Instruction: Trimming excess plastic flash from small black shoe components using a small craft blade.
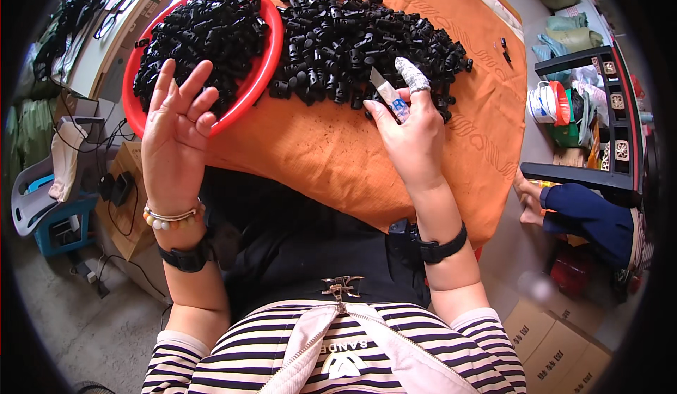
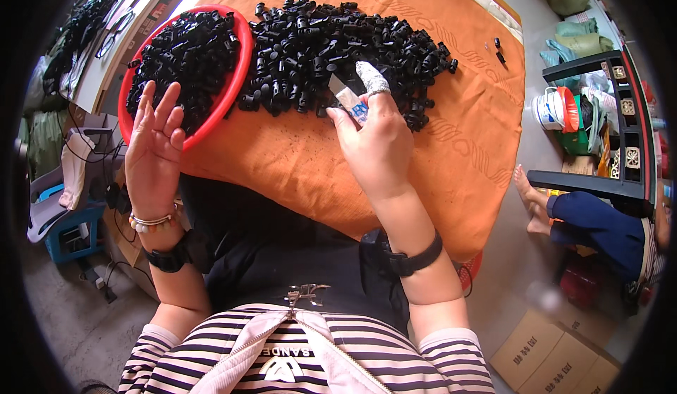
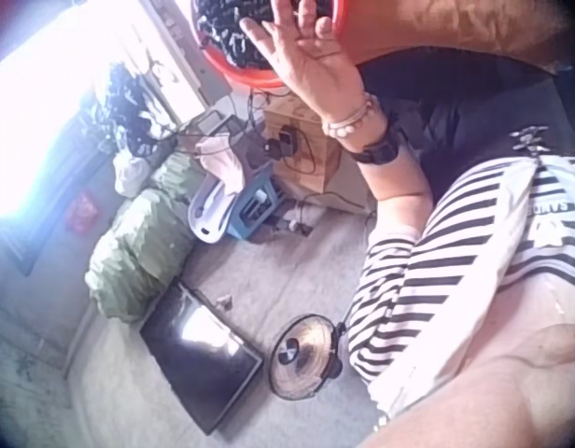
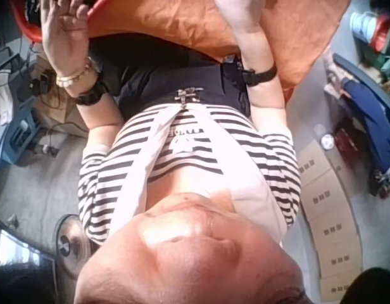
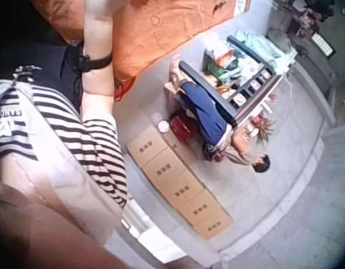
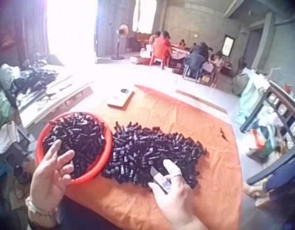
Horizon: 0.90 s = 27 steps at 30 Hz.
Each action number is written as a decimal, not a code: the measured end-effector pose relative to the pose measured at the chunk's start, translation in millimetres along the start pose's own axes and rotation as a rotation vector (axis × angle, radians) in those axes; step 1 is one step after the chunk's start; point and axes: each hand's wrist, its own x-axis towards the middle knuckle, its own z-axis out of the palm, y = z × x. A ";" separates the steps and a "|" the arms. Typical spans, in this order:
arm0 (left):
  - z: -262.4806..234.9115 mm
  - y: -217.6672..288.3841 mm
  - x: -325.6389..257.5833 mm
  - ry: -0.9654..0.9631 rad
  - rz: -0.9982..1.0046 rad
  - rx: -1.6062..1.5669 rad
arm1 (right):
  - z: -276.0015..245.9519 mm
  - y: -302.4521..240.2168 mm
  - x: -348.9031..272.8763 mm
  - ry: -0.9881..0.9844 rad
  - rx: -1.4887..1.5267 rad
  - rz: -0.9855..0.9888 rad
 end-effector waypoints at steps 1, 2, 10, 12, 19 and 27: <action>2.1 -2.0 -3.4 0.033 0.000 0.022 | 0.5 0.4 -0.3 -0.004 0.000 -0.001; 0.9 -5.5 -5.8 0.038 0.001 0.021 | 0.5 1.7 -0.8 -0.015 0.028 0.026; 37.2 -46.3 -32.8 -0.102 -0.397 0.114 | -0.9 8.2 -9.7 -0.063 0.330 0.135; 43.1 -52.2 -35.6 -0.182 -0.493 0.123 | -0.6 6.1 -11.9 -0.079 0.327 0.135; 44.8 -61.1 -38.9 -0.245 -0.550 0.196 | 2.6 9.1 -16.7 -0.083 0.371 0.121; 49.2 -64.2 -42.0 -0.262 -0.497 0.220 | -16.2 -24.6 -23.7 -0.431 0.611 0.109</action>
